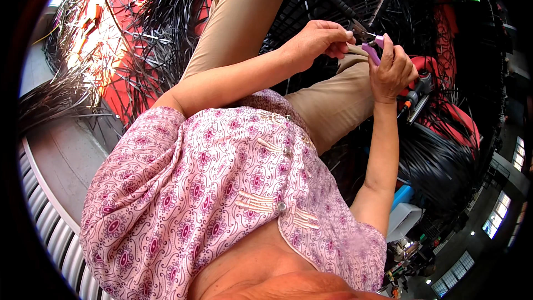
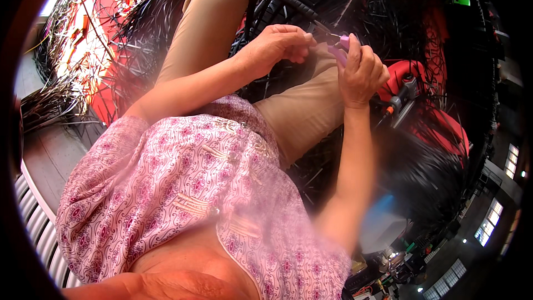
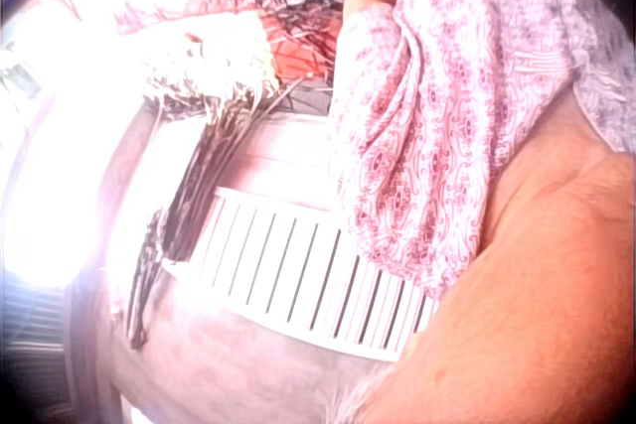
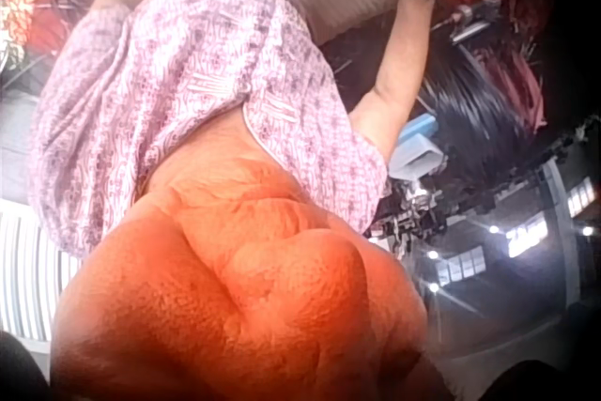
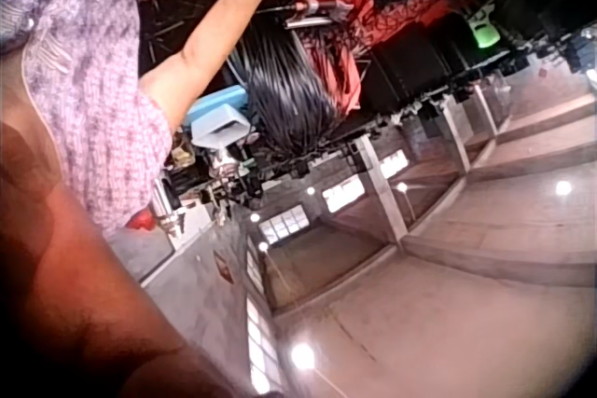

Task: The person sits on the floor and assembles a black cable by hand, repeatedly wrapping a spiral cable tie around it. They use a handheld stapler-like tool to secure the tie and a pair of pliers to trim the excess length. The process is repeated multiple times on the same cable.

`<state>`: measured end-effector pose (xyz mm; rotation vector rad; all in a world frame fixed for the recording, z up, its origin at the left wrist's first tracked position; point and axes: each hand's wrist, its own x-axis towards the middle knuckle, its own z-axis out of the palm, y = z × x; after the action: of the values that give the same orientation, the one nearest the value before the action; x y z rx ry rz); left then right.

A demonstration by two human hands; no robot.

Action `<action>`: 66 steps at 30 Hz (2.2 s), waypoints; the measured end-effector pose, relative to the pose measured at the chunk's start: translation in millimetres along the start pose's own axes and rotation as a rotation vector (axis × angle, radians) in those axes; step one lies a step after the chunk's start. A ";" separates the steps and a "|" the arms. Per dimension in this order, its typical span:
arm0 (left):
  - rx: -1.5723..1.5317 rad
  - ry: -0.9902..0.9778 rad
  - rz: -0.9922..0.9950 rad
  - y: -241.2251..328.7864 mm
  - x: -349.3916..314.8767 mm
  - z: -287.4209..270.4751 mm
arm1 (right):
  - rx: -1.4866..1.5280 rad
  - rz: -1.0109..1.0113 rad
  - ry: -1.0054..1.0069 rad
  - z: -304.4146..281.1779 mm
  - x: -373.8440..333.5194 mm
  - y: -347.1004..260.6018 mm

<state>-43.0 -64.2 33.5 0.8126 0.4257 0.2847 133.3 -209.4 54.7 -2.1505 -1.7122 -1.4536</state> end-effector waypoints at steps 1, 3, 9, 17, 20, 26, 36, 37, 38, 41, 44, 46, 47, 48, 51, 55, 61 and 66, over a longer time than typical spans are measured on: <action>-0.002 -0.005 -0.002 -0.4 0.4 0.0 | -0.004 0.004 0.008 0.8 -1.6 -0.1; -0.006 -0.013 -0.007 -1.4 0.0 -0.5 | 0.007 0.014 0.017 2.3 -3.1 -0.8; -0.005 0.001 -0.019 -2.6 -0.8 -0.6 | 0.019 0.061 0.018 -1.4 -5.9 -2.6; -0.007 -0.007 -0.006 -5.3 1.1 -2.4 | 0.014 0.035 0.017 -0.4 -1.9 -2.5; -0.009 -0.003 -0.008 -4.8 1.0 -1.7 | 0.016 0.012 -0.002 0.9 2.4 -3.6; -0.041 -0.009 -0.004 0.0 -1.5 -2.9 | 0.011 -0.022 -0.109 -5.3 8.9 -3.4; -0.034 -0.020 0.009 -2.2 1.1 -5.7 | 0.051 -0.002 -0.189 -13.2 10.1 -9.7; -0.034 -0.020 0.010 -2.1 1.5 -5.7 | 0.054 -0.003 -0.180 -11.0 9.3 -8.8; -0.035 -0.019 0.011 -0.9 0.4 -4.9 | 0.056 -0.011 -0.160 -8.9 9.2 -7.4; -0.038 -0.015 0.013 0.6 -0.3 -2.2 | 0.063 -0.031 -0.120 -4.2 9.8 -4.4; -0.037 -0.015 0.017 1.5 0.5 -2.8 | 0.075 -0.041 -0.134 -6.5 13.2 -3.3; -0.021 -0.028 0.032 1.1 -1.2 -4.0 | 0.088 -0.048 -0.159 -10.3 15.5 -4.1; -0.004 -0.046 0.045 2.8 -2.7 -3.2 | 0.098 -0.042 -0.179 -9.4 12.3 -2.3; 0.013 -0.064 0.057 4.6 -4.8 -2.7 | 0.107 -0.037 -0.198 -7.0 7.0 0.4; 0.171 -0.067 0.082 16.1 -18.5 -1.9 | 0.226 0.143 -0.196 -16.3 2.5 5.0; 0.597 0.158 0.333 75.0 -23.9 -21.9 | 0.394 0.520 -0.096 -40.3 -4.0 29.6; 1.511 0.646 1.062 114.4 12.5 -39.5 | 0.939 1.471 -0.141 -64.7 -80.7 72.9; 1.866 -0.180 0.892 97.7 34.7 -19.5 | 0.428 1.409 0.166 -138.4 -128.7 102.0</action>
<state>-29.8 26.4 85.9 2.8504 -0.0033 0.6166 131.0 -419.9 97.3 -2.0063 -0.1273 -0.6796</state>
